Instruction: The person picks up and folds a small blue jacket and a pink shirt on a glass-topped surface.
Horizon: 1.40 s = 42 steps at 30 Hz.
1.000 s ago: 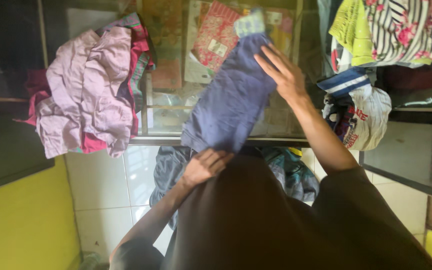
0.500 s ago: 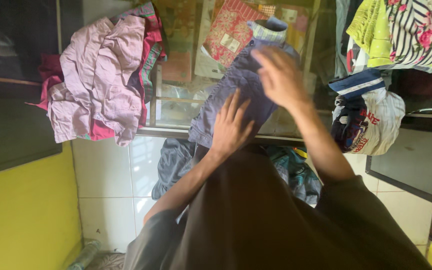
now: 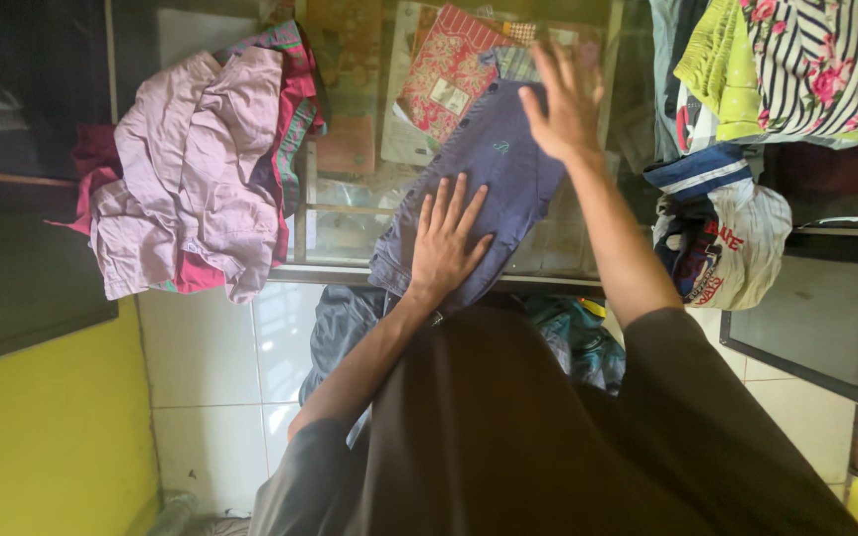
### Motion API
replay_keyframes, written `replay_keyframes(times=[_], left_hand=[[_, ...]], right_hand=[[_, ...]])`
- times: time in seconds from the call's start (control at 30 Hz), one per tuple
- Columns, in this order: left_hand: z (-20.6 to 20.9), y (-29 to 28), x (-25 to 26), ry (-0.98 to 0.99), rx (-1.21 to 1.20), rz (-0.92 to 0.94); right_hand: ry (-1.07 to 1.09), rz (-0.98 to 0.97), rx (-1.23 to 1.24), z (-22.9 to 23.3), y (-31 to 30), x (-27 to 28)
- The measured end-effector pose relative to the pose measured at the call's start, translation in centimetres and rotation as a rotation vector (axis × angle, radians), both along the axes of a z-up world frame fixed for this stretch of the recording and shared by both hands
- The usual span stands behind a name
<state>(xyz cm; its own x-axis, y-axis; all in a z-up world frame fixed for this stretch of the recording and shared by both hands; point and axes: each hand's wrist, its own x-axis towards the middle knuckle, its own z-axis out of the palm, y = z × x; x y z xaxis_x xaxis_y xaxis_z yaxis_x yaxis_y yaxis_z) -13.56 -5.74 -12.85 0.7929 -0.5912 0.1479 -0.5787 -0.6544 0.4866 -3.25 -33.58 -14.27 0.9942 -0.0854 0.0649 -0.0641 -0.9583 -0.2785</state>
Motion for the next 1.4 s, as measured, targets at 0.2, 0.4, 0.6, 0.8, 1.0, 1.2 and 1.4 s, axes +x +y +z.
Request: replay_keyframes(times=[0.2, 0.4, 0.6, 0.8, 1.0, 1.2, 1.4], left_hand=[[0.3, -0.1, 0.2, -0.004, -0.005, 0.001], [0.2, 0.1, 0.4, -0.03, -0.024, -0.021], [-0.1, 0.4, 1.3, -0.059, -0.056, -0.06], [0.0, 0.9, 9.5, 0.155, -0.192, 0.26], [4.2, -0.2, 15.5, 0.636, -0.314, -0.244], [15.6, -2.5, 17.2, 0.317, -0.291, -0.305], [15.5, -2.9, 17.1, -0.102, -0.581, -0.566]], right_hand=[[-0.201, 0.028, 0.121, -2.3, -2.0, 0.1], [-0.003, -0.175, 0.372, -0.8, -3.4, -0.3], [0.306, -0.284, 0.881, 3.0, -3.7, -1.5], [0.411, -0.228, 1.156, 3.1, -4.6, -2.5], [0.174, 0.001, 0.981, 7.7, -6.3, -1.6], [-0.146, -0.005, 0.699, 23.3, -6.3, -4.5], [-0.094, 0.522, 0.583, 30.5, -0.2, -12.3]])
